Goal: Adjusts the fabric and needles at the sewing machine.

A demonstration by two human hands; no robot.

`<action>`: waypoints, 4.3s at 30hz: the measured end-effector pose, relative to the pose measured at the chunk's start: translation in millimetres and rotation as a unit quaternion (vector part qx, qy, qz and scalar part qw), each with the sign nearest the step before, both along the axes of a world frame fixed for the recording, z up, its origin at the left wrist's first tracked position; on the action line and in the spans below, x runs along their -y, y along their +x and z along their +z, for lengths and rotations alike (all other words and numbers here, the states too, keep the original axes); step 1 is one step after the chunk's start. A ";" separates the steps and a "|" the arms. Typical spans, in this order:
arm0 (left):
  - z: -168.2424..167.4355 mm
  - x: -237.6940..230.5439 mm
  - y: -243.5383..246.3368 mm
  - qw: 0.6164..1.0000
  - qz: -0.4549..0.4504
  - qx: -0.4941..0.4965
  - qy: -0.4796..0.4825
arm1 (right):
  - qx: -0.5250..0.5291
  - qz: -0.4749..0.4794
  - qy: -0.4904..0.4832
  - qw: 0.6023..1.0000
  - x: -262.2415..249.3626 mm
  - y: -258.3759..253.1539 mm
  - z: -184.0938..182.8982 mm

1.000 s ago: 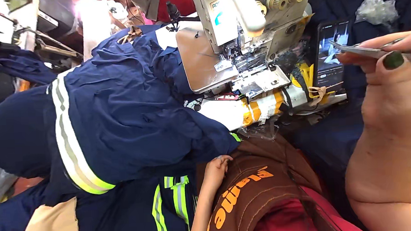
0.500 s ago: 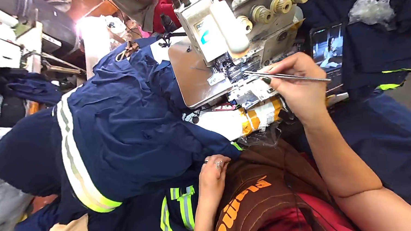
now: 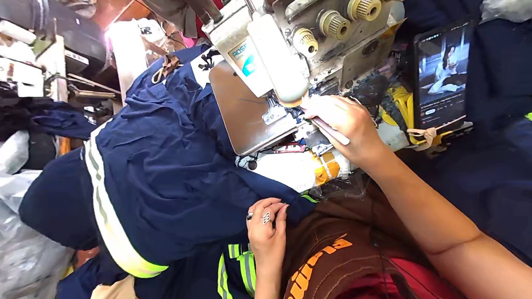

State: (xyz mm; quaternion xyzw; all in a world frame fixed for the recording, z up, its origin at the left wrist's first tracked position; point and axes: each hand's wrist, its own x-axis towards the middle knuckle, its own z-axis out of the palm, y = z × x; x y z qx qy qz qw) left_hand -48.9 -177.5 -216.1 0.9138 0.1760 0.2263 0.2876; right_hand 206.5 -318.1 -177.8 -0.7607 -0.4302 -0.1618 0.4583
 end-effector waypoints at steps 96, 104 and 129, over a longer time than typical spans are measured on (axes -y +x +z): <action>53.6 26.3 106.2 0.843 -0.068 0.008 -0.533 | -0.097 0.128 -0.136 0.978 68.9 -34.3 25.1; 55.5 39.5 107.8 0.842 -0.067 -0.005 -0.535 | -0.160 0.235 -0.135 0.949 90.8 -75.5 8.7; 54.9 71.7 98.5 0.932 -0.177 0.206 -0.242 | -0.277 0.092 0.164 0.942 83.0 -84.9 22.0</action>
